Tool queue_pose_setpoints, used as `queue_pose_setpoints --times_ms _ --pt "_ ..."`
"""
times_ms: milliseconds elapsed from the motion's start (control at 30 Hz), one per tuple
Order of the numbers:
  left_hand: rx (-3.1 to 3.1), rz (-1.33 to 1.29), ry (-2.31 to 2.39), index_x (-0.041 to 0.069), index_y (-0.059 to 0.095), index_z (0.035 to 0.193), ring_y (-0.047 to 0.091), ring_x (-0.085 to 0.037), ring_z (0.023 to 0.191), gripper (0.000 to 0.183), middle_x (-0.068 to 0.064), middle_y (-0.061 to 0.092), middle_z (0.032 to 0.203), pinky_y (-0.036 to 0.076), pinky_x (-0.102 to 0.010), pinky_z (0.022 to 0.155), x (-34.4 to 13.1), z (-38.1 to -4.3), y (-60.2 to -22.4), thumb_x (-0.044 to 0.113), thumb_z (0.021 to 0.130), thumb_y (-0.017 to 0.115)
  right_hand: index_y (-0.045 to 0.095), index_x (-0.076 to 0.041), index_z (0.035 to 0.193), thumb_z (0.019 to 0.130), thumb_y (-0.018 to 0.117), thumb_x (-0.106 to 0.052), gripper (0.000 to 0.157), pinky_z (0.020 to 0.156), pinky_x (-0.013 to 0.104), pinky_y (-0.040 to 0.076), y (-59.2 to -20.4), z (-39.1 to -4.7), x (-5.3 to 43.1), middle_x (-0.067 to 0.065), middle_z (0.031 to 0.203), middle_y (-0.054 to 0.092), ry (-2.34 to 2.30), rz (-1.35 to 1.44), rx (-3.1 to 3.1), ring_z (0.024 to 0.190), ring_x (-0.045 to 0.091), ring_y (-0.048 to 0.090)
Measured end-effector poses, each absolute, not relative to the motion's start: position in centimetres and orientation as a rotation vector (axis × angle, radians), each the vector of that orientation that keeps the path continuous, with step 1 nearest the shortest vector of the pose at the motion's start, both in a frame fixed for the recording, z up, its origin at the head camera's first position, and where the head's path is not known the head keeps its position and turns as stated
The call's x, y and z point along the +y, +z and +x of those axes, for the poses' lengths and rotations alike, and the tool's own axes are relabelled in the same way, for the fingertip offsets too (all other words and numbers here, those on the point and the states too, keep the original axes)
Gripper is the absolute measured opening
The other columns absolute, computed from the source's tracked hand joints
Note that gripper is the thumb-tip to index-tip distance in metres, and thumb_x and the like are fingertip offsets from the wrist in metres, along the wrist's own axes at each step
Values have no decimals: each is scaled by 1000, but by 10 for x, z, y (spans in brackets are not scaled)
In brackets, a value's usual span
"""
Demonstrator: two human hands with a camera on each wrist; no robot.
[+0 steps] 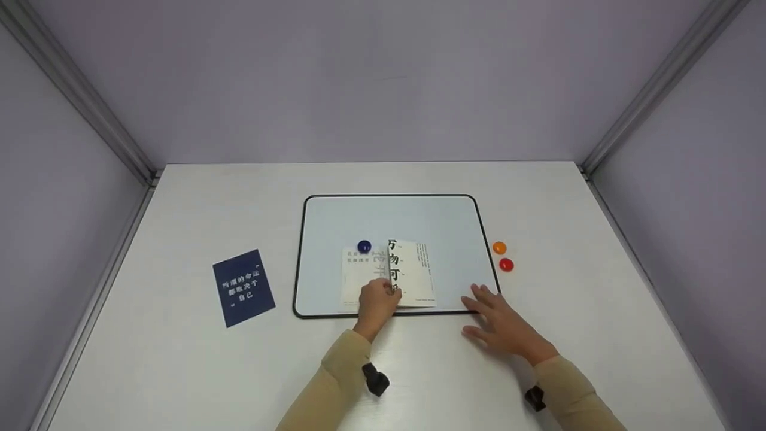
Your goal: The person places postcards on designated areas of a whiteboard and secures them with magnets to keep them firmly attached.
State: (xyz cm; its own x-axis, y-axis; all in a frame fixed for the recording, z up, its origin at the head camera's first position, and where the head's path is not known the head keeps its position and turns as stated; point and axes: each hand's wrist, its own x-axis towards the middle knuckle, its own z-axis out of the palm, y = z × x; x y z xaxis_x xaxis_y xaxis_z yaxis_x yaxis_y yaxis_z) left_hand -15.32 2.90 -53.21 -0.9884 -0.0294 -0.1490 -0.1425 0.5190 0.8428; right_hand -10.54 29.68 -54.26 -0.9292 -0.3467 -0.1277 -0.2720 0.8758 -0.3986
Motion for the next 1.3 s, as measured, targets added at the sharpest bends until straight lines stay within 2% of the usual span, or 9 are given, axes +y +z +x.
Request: queue_pose_setpoints --times_ms 100,233,633,967,1300 --pt "2666 -146 1458 -4 69 88 54 -12 64 14 -8 68 75 46 -24 58 28 -153 -531 10 83 68 46 -16 144 89 64 -45 65 119 56 23 -543 -106 297 13 157 34 -553 -491 2861 148 36 27" --pt "2687 -149 1440 -3 69 90 61 -15 67 16 -12 71 79 51 -29 62 27 -152 -530 11 82 71 46 -16 143 89 64 -44 64 119 56 24 -543 -105 297 14 157 35 -561 -502 2868 148 37 27" --pt "2733 -177 1353 -1 66 91 61 -18 70 18 -12 71 83 53 -34 66 26 -152 -532 12 80 73 45 -16 144 89 64 -46 66 120 55 23 -543 -105 297 13 158 33 -549 -481 2858 149 36 25" --pt "2707 -212 1328 0 63 93 56 -15 68 22 -11 69 85 51 -33 65 29 -150 -534 13 80 75 45 -17 144 88 64 -46 66 120 56 22 -544 -106 297 13 158 33 -558 -489 2858 149 36 25" --pt "2749 -168 1304 1 61 89 60 -21 72 20 -14 69 86 51 -35 66 28 -150 -536 12 80 76 47 -16 143 88 64 -46 65 120 57 21 -544 -105 297 15 157 34 -583 -478 2852 148 38 26"
